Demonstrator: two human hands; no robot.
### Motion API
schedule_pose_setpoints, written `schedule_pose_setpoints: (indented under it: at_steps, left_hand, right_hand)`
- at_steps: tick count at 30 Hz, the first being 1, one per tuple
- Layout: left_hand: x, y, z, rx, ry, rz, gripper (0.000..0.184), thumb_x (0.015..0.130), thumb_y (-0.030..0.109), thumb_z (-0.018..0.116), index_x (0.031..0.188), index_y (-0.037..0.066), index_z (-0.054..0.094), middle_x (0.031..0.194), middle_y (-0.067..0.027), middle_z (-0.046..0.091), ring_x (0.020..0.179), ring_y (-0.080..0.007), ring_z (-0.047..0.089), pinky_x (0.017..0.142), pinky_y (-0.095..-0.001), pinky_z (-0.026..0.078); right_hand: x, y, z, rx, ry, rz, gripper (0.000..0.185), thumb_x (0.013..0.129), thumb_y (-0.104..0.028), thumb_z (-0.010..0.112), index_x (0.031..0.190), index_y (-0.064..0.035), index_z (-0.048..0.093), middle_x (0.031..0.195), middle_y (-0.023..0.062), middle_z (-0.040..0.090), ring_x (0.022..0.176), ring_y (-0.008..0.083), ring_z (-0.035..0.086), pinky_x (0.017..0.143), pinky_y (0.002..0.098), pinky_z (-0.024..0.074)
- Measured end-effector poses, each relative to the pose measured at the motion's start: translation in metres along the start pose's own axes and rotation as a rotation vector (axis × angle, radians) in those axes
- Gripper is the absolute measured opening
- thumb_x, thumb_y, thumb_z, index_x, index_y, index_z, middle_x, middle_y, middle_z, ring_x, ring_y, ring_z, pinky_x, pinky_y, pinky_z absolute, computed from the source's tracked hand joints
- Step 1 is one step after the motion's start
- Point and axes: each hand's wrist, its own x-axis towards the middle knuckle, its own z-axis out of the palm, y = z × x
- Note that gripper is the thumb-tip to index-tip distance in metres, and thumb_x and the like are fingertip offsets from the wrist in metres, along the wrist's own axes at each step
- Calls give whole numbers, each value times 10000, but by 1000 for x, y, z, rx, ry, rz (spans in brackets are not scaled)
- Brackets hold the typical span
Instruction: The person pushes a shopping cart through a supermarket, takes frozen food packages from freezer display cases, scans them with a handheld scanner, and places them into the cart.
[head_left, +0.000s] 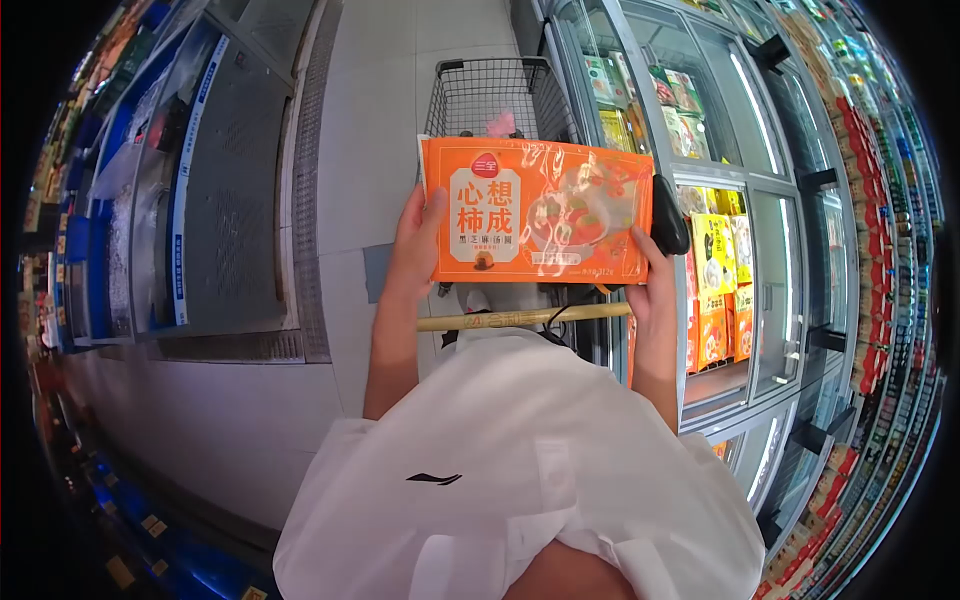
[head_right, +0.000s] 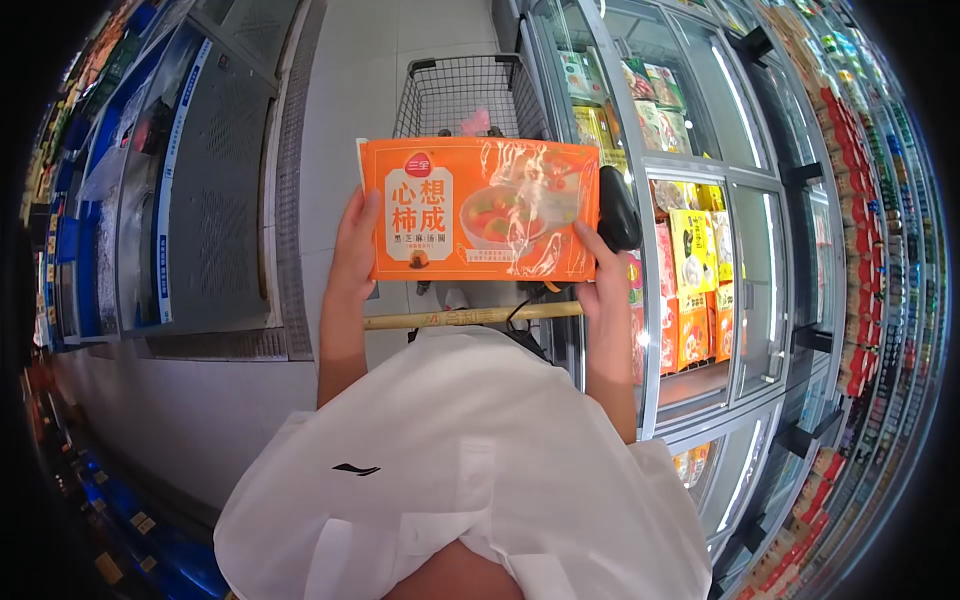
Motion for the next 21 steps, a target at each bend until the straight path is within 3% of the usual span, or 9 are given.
schedule_pose_setpoints:
  at_steps: [3, 11, 21]
  left_hand:
    - [-1, 3, -4, -46, 4, 8, 424, 1023, 341, 503, 1316, 36, 471, 1201, -64, 613, 1059, -119, 614, 883, -284, 524]
    - [7, 11, -4, -40, -16, 34, 429, 1023, 362, 499, 1304, 38, 484, 1202, -60, 608, 1063, -108, 601, 894, -274, 503]
    - [26, -1, 4, 23, -74, 32, 438, 1024, 362, 497, 1311, 31, 506, 1191, -53, 618, 1067, -95, 586, 926, -267, 465]
  right_hand:
    - [4, 0, 5, -76, 9, 51, 398, 890, -113, 667, 1245, 27, 554, 1181, 145, 644, 1061, 235, 652, 901, 366, 547]
    - [7, -9, 17, -101, -20, 67, 395, 899, -146, 664, 1228, 47, 563, 1171, 155, 650, 1033, 241, 665, 891, 367, 547]
    - [-8, -29, 26, -190, 12, -81, 518, 833, 1, 692, 1315, -29, 505, 1211, 138, 614, 1056, 239, 646, 867, 381, 570]
